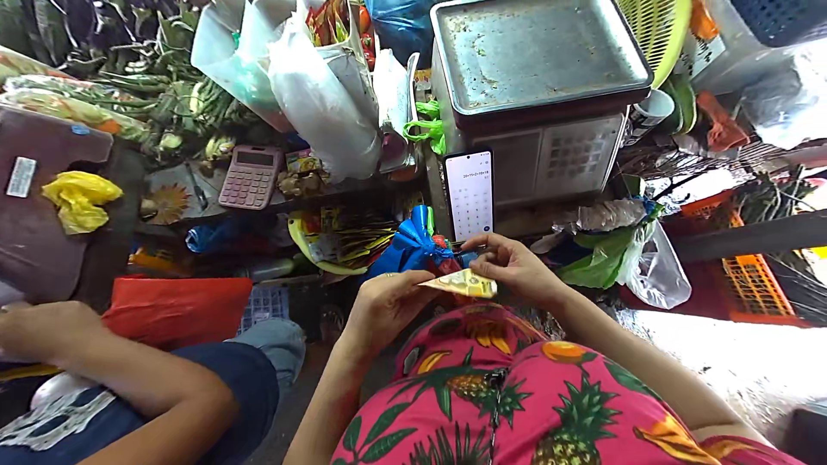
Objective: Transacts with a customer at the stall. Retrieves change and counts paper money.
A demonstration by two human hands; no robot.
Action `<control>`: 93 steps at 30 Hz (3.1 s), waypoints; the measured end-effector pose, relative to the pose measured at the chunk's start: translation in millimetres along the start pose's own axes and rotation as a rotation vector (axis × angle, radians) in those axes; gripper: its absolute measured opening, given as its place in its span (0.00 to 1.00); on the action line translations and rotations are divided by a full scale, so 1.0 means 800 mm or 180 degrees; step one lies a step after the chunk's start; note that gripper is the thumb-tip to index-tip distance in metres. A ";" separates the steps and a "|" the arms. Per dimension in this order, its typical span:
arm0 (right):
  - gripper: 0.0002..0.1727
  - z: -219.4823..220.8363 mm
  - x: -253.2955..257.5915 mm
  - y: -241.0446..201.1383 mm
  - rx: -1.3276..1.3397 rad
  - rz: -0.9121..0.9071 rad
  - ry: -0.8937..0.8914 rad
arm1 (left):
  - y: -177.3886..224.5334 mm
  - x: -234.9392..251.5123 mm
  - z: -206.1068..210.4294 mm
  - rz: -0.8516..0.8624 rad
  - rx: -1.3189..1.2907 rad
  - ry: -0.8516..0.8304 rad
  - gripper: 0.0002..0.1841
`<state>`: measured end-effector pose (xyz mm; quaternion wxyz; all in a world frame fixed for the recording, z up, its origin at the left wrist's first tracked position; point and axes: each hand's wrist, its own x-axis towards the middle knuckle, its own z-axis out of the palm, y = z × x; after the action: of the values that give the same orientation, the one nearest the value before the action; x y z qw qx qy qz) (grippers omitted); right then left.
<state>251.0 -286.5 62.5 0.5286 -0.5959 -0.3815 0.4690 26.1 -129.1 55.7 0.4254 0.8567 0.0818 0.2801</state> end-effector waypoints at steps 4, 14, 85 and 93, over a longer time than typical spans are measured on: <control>0.16 -0.019 -0.001 0.032 -0.1917 -0.0826 0.1334 | -0.005 -0.013 -0.008 -0.0275 0.0463 0.0078 0.11; 0.19 -0.009 0.013 0.046 -0.3473 -0.1508 0.1717 | -0.006 -0.034 -0.011 -0.0545 0.0205 0.0257 0.15; 0.19 1.619 -1.067 0.300 -0.2029 -0.2544 -0.6304 | 0.488 -1.304 0.136 -0.2325 -0.0374 1.0051 0.13; 0.19 1.705 -1.240 0.403 -0.3099 -0.2687 -0.6756 | 0.503 -1.441 0.042 -0.3236 0.0017 0.9294 0.13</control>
<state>-1341.6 -906.7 -103.4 -0.2079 0.1133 -0.9166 0.3220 -951.4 -839.8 -122.2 0.0239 -0.2693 0.6858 0.6758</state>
